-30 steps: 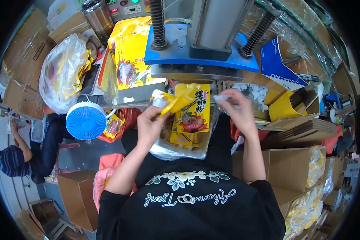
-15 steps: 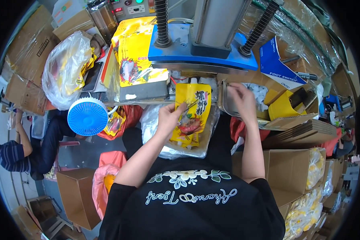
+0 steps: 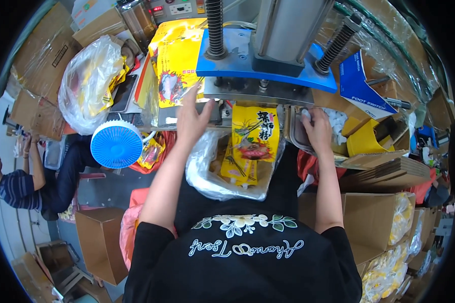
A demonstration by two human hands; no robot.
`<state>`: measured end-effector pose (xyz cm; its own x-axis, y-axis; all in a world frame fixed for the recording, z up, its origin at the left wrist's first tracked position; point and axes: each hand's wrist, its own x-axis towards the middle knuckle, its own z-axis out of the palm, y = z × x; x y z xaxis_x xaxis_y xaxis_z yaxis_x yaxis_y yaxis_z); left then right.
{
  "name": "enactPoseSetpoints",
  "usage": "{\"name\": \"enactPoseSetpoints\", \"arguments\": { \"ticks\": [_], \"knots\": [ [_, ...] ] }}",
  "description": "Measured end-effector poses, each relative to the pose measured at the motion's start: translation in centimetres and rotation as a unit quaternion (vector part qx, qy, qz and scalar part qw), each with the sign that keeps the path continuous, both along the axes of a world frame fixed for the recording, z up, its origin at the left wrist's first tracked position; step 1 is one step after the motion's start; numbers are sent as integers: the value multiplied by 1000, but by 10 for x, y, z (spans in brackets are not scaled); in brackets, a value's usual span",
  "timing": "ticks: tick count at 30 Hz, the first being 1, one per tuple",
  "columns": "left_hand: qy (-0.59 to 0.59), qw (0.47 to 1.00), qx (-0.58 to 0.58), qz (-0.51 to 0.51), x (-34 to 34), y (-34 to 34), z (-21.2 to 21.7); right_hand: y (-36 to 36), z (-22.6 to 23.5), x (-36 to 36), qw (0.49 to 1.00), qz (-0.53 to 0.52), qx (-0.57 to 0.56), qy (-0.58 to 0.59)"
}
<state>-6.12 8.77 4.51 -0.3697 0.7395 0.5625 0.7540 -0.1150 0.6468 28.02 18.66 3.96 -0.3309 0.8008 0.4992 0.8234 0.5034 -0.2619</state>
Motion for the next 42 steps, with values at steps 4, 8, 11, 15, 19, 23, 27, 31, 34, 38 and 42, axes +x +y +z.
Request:
{"name": "enactPoseSetpoints", "arguments": {
  "ticks": [4, 8, 11, 15, 19, 23, 27, 31, 34, 38, 42],
  "knots": [
    [201, 975, -90, 35, -8, -41, -19, -3, -8, 9, 969, 7, -127, 210],
    [71, 997, -28, 13, -14, -62, -10, -25, 20, -3, 920, 60, -232, 310],
    [-96, 992, -45, -65, 6, -72, 10, -45, 44, -32, 897, 131, -272, 323],
    [-223, 960, -108, -132, 38, -82, -4, -77, 79, -68, 896, 234, -299, 229],
    [-336, 891, -198, -231, 56, -93, -22, -79, 71, -78, 869, 290, -362, 171],
    [-266, 912, -196, -245, 59, -81, -35, -72, 55, -72, 812, 261, -446, 272],
    [-415, 871, -174, -196, 79, -48, -28, -47, 49, -42, 923, 115, -268, 251],
    [-662, 716, -155, -157, 95, -25, -4, -20, 51, 9, 971, -22, -167, 170],
    [-696, 686, -154, -147, 95, -16, -11, -12, 29, 21, 985, -19, -147, 89],
    [-547, 800, -186, -160, 67, -13, -10, -20, 4, 2, 996, 15, -85, -10],
    [-22, 1000, -19, -1, 4, 3, 5, -13, 2, 5, 979, 91, -155, 94]
  ]
}}
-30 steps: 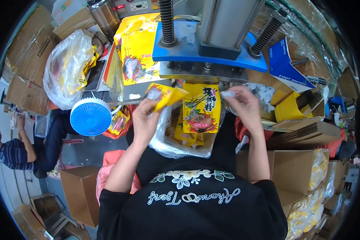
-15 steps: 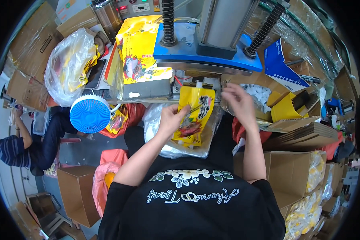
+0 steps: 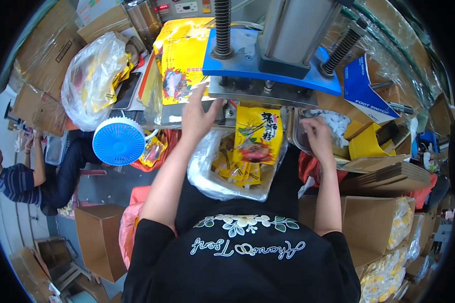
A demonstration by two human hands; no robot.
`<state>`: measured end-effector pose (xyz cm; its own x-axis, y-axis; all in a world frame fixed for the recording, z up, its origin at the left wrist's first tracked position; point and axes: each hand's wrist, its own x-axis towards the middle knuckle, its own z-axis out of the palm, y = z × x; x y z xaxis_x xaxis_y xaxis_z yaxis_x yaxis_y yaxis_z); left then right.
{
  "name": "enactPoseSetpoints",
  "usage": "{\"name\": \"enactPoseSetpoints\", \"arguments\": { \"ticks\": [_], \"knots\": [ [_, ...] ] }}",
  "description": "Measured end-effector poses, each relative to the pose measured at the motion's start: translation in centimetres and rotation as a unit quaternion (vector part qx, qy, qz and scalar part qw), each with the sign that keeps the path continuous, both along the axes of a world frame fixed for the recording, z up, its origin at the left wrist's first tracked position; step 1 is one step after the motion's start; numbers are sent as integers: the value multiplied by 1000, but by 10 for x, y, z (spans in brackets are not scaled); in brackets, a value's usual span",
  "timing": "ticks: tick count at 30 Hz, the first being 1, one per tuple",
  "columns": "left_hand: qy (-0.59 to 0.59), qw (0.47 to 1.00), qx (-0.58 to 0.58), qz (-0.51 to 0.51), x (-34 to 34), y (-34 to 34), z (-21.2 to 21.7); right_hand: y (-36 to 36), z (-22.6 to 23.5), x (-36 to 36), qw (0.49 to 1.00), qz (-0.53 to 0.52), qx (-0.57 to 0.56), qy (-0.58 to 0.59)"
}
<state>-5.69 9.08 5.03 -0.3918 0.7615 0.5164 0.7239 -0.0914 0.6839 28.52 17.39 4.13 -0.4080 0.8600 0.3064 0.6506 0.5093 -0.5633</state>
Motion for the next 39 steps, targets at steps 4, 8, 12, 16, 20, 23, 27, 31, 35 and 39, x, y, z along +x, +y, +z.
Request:
{"name": "enactPoseSetpoints", "arguments": {
  "ticks": [4, 8, 12, 16, 20, 23, 27, 31, 35, 39],
  "knots": [
    [195, 975, -108, 17, -18, -37, -25, 3, -2, 10, 995, -38, -22, 93],
    [47, 997, -29, 45, -19, -65, -18, -6, 10, 10, 986, -43, -81, 138],
    [-200, 974, -45, -94, 13, -77, 14, -37, 52, -30, 970, -5, -130, 205],
    [-248, 953, -74, -160, 42, -85, -13, -69, 84, -67, 968, 118, -156, 157],
    [-312, 914, -106, -238, 57, -91, -34, -67, 66, -74, 954, 194, -195, 118],
    [-308, 909, -110, -259, 61, -82, -38, -58, 49, -72, 923, 173, -312, 143],
    [-428, 864, -191, -187, 76, -59, -28, -45, 46, -63, 956, 72, -207, 196],
    [-578, 790, -151, -140, 85, -33, -13, -11, 47, -2, 993, -80, -59, 63],
    [-688, 703, -133, -123, 92, -20, -8, 19, 24, 50, 975, -201, 23, -95],
    [-701, 691, -118, -132, 88, -19, -13, 21, 0, 42, 979, -158, 61, -113]
  ]
}}
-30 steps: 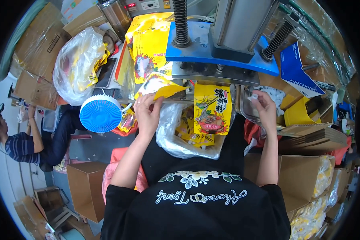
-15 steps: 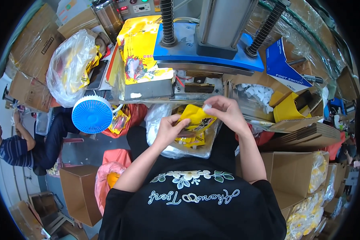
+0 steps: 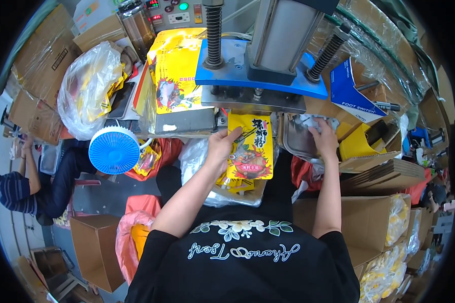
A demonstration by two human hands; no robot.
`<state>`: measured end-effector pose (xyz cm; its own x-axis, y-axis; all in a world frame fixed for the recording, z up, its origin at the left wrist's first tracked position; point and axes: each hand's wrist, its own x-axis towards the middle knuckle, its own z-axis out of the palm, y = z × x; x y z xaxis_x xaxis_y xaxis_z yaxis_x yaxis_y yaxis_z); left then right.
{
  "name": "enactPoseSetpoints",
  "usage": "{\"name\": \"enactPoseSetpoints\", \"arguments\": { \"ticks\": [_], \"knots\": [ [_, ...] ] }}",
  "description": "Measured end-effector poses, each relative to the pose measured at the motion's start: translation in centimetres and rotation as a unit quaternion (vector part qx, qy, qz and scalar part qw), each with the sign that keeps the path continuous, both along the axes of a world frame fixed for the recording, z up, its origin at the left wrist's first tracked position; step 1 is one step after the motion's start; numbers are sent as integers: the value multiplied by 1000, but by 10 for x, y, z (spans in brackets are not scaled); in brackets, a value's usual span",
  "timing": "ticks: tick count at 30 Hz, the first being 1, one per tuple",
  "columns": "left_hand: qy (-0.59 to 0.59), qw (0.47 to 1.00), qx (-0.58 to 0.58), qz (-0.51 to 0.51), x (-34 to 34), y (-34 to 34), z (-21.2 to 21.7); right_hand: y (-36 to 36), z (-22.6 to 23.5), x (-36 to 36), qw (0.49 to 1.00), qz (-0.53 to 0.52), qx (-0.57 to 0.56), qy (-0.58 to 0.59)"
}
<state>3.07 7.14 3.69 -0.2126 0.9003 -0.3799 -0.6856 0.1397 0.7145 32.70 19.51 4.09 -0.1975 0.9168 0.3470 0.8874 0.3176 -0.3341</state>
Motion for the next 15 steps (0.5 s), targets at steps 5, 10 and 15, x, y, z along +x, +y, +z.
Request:
{"name": "enactPoseSetpoints", "arguments": {
  "ticks": [5, 10, 15],
  "knots": [
    [433, 897, 60, -62, -61, 15, 3, -24, 17, -33, 999, 21, -35, -13],
    [842, 535, 34, 55, -112, 2, -12, -29, 15, -27, 998, 40, -25, 30],
    [806, 570, 94, 127, -108, -46, -19, -34, 18, -14, 993, 16, -14, 112]
  ]
}}
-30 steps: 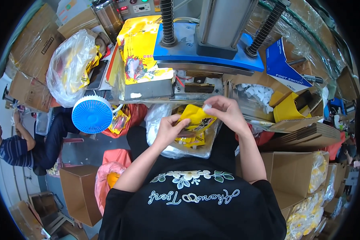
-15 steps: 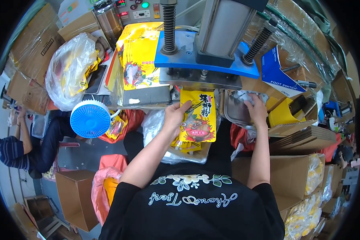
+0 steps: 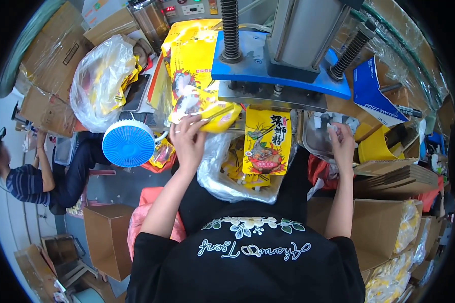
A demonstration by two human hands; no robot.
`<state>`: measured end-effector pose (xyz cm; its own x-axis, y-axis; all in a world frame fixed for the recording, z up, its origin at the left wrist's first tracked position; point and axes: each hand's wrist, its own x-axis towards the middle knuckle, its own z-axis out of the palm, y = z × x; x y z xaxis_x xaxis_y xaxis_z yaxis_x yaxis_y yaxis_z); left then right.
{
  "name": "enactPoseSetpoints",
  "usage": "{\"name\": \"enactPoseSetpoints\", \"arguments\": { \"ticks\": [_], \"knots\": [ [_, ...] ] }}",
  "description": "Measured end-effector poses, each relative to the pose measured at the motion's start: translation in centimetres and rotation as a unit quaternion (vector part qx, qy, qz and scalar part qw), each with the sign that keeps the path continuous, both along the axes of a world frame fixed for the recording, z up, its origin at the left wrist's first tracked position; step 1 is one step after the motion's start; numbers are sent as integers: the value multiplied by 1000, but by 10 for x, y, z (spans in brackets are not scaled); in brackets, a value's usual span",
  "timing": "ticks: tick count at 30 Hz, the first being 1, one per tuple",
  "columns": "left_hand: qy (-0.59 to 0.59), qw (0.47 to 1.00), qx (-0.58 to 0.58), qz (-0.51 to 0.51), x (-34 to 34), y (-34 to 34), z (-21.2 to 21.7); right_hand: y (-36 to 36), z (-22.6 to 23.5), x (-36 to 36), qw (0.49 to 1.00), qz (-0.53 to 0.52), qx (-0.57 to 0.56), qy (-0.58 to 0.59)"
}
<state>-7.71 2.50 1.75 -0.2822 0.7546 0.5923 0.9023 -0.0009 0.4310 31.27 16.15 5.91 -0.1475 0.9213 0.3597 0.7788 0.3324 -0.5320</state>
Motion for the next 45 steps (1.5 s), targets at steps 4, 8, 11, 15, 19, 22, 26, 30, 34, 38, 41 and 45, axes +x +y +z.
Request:
{"name": "enactPoseSetpoints", "arguments": {
  "ticks": [4, 8, 11, 15, 19, 22, 26, 30, 34, 38, 41, 45],
  "knots": [
    [-217, 973, -8, -76, 19, -7, 43, -15, 26, -28, 990, 98, -25, 95],
    [-370, 913, -66, -155, 57, -17, 39, -45, 54, -79, 955, 183, -128, 194],
    [-445, 863, -82, -225, 78, -24, 11, -57, 58, -94, 941, 287, -150, 99],
    [-473, 828, -154, -258, 84, -26, -2, -55, 49, -99, 908, 301, -256, 139],
    [-518, 810, -178, -212, 90, -5, -2, -42, 36, -96, 896, 243, -266, 260],
    [-660, 725, -134, -143, 100, 16, 3, -22, 31, -78, 968, 141, -122, 170],
    [-787, 591, -116, -130, 108, 37, 13, 0, 16, -48, 997, 77, 17, -22],
    [-809, 564, -106, -126, 106, 45, 13, 14, -17, -45, 989, 86, 75, -91],
    [-608, 759, -176, -153, 77, 47, 13, 22, -23, -46, 992, 106, 50, -41],
    [-130, 989, -72, 10, 4, 60, 27, 18, -27, -37, 984, 115, -30, 132],
    [46, 994, -103, 4, -7, 30, 5, 8, -25, -31, 976, 82, -109, 168],
    [-46, 998, -33, 11, -9, 1, 1, -1, -11, -37, 965, 99, -108, 217]
  ]
}}
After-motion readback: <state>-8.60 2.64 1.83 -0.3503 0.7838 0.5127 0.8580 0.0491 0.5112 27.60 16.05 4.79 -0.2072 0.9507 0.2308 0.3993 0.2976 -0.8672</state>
